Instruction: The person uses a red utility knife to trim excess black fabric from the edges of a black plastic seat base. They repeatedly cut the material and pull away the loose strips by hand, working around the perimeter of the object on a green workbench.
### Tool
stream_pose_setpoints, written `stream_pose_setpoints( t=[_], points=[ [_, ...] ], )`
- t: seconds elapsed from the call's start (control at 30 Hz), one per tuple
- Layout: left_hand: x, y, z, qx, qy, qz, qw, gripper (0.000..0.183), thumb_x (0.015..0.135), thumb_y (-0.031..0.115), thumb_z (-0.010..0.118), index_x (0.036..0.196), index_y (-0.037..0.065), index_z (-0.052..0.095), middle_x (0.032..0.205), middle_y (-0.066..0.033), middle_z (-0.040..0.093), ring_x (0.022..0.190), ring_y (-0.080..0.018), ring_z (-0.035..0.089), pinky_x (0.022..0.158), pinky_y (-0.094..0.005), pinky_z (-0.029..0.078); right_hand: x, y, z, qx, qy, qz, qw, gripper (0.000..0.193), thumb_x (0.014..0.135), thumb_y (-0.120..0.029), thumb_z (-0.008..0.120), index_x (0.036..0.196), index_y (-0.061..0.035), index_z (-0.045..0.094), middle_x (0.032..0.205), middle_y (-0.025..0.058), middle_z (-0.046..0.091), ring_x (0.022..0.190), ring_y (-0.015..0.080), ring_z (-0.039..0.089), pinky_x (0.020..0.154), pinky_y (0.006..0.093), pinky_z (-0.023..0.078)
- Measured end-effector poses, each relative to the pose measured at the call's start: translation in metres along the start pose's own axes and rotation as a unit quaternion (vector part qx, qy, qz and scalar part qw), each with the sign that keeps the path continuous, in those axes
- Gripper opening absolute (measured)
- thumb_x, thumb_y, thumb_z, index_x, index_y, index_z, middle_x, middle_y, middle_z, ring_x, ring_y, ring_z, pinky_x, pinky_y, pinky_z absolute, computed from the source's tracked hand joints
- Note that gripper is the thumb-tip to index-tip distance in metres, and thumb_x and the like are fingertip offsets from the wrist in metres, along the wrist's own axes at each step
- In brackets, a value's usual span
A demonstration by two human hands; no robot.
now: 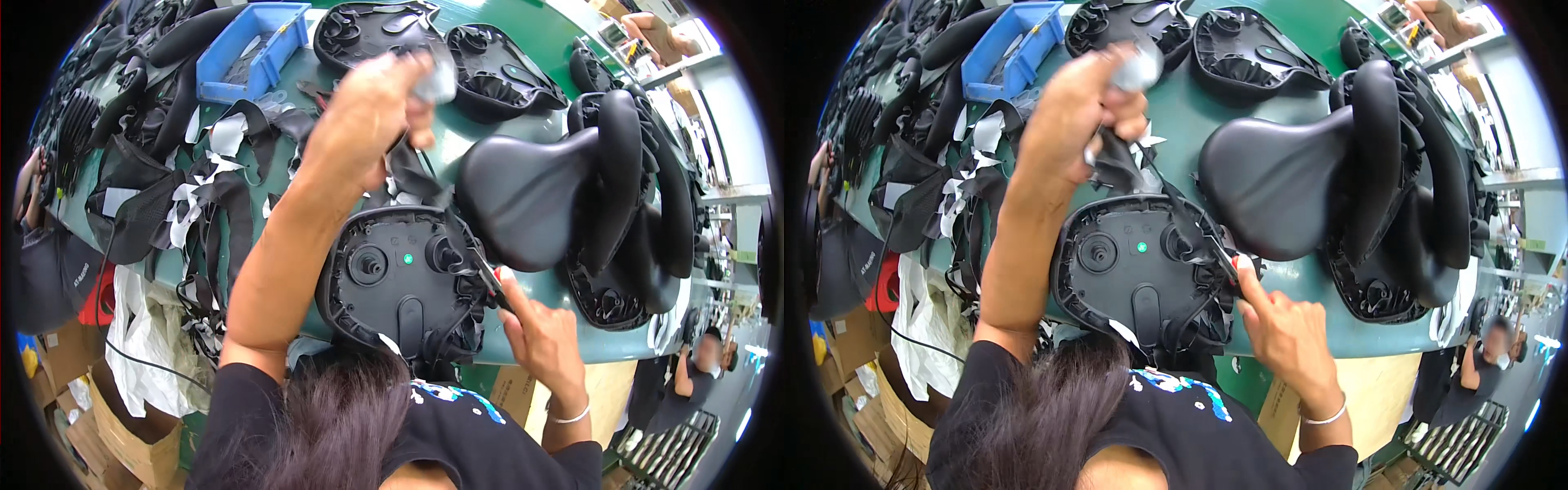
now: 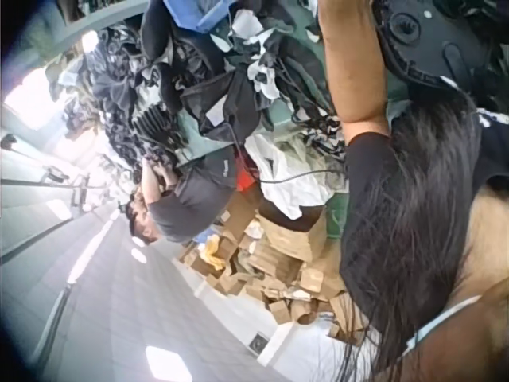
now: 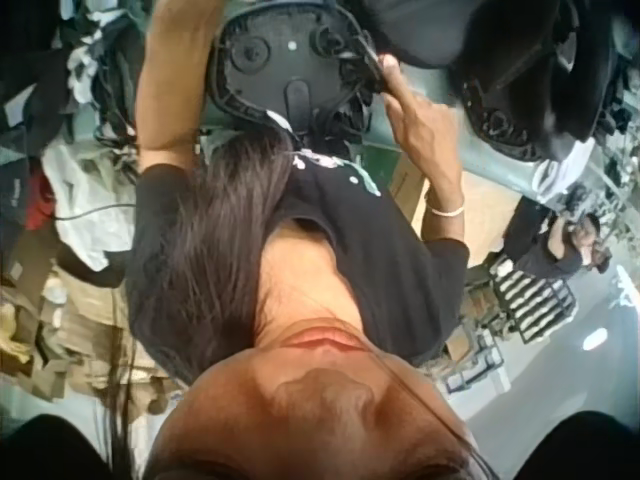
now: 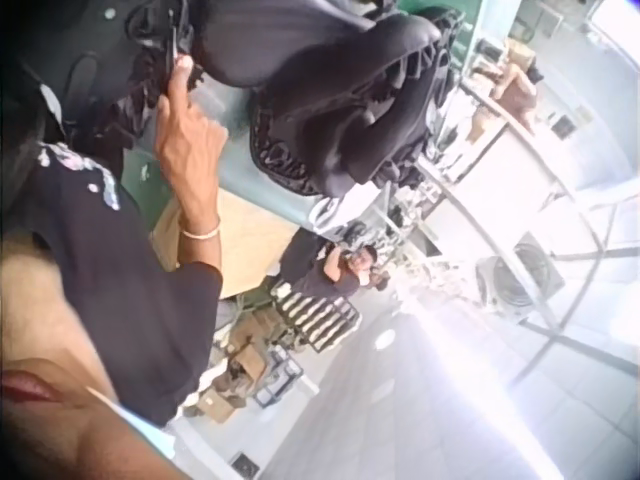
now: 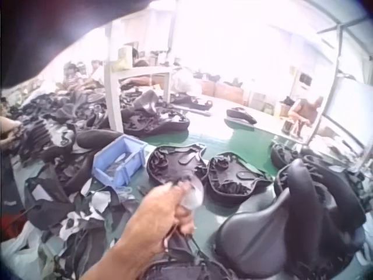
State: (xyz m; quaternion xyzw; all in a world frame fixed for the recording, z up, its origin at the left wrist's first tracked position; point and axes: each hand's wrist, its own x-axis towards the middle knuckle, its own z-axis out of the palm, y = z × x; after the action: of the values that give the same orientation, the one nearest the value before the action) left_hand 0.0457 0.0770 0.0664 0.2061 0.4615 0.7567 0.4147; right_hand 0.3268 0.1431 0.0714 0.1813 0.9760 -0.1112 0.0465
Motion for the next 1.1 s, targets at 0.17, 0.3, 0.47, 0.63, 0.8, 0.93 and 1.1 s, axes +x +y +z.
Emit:
stream_pose_setpoints(
  t=[0.17,0.3,0.47,0.63,0.8,0.93,1.1],
  points=[
    [-0.028,0.035,0.043,-0.073,0.234,0.374,0.895,0.025,0.096,0.018,0.048,0.075,0.006,0.042,0.065,0.0017,0.029,0.056,-0.0079,0.028,0.052,-0.0245,0.026,-0.043,-0.028,0.031,0.216,0.034,0.168,0.961,0.053,0.088,-0.012,0.061,0.138,-0.0056,0.043,0.077,0.0179,0.067,0.057,0.0353,0.062,0.050,0.0401,0.046],
    [-0.065,0.042,0.028,-0.006,0.332,0.505,0.797,0.024,0.094,0.017,0.044,0.074,0.004,0.043,0.067,0.0006,0.032,0.056,-0.0083,0.028,0.052,-0.0236,0.027,-0.058,-0.057,0.032,0.487,-0.017,0.338,0.805,0.051,0.094,-0.015,0.054,0.141,-0.0079,0.036,0.080,0.0108,0.066,0.054,0.0179,0.061,0.054,0.0318,0.050],
    [-0.074,0.022,-0.029,0.251,0.370,0.633,0.632,0.019,0.090,0.020,0.052,0.085,0.002,0.056,0.077,-0.0071,0.056,0.065,-0.0167,0.053,0.056,-0.0297,0.043,-0.092,-0.059,0.070,0.563,0.007,0.243,0.790,0.051,0.093,-0.014,0.055,0.140,-0.0085,0.037,0.086,0.0081,0.066,0.058,0.0105,0.058,0.055,0.0256,0.048],
    [-0.066,-0.024,-0.054,0.657,-0.071,0.066,0.747,0.046,0.081,0.047,0.068,0.094,0.003,0.067,0.091,-0.0184,0.069,0.090,-0.0351,0.065,0.080,-0.0373,0.049,-0.025,-0.054,0.072,0.624,0.179,0.228,0.726,0.031,0.096,-0.016,0.053,0.119,0.0030,0.045,0.082,0.0061,0.061,0.073,0.0103,0.059,0.066,0.0255,0.049],
    [-0.026,0.001,-0.128,0.422,-0.037,0.060,0.904,0.032,0.091,0.030,0.060,0.086,0.000,0.069,0.094,-0.0102,0.069,0.084,-0.0205,0.066,0.076,-0.0314,0.050,0.053,-0.019,0.014,0.424,0.269,0.046,0.863,0.026,0.092,-0.014,0.058,0.112,0.0007,0.050,0.084,0.0114,0.061,0.065,0.0150,0.057,0.063,0.0275,0.048],
    [0.024,0.041,-0.141,0.046,0.064,0.043,0.996,0.030,0.100,0.031,0.045,0.100,0.005,0.061,0.080,-0.0053,0.062,0.058,-0.0134,0.055,0.053,-0.0241,0.046,0.160,0.008,-0.059,0.432,0.429,0.070,0.790,0.028,0.086,-0.016,0.067,0.106,-0.0001,0.056,0.079,0.0056,0.060,0.060,0.0109,0.054,0.055,0.0253,0.046],
    [0.029,-0.031,-0.035,0.457,-0.373,0.069,0.805,0.018,0.085,0.017,0.068,0.096,0.003,0.071,0.094,-0.0108,0.067,0.082,-0.0227,0.065,0.077,-0.0340,0.052,0.351,0.100,-0.073,0.608,0.530,0.079,0.586,0.022,0.080,-0.006,0.069,0.098,-0.0050,0.057,0.070,0.0001,0.052,0.057,0.0083,0.052,0.049,0.0235,0.041]
  ],
)
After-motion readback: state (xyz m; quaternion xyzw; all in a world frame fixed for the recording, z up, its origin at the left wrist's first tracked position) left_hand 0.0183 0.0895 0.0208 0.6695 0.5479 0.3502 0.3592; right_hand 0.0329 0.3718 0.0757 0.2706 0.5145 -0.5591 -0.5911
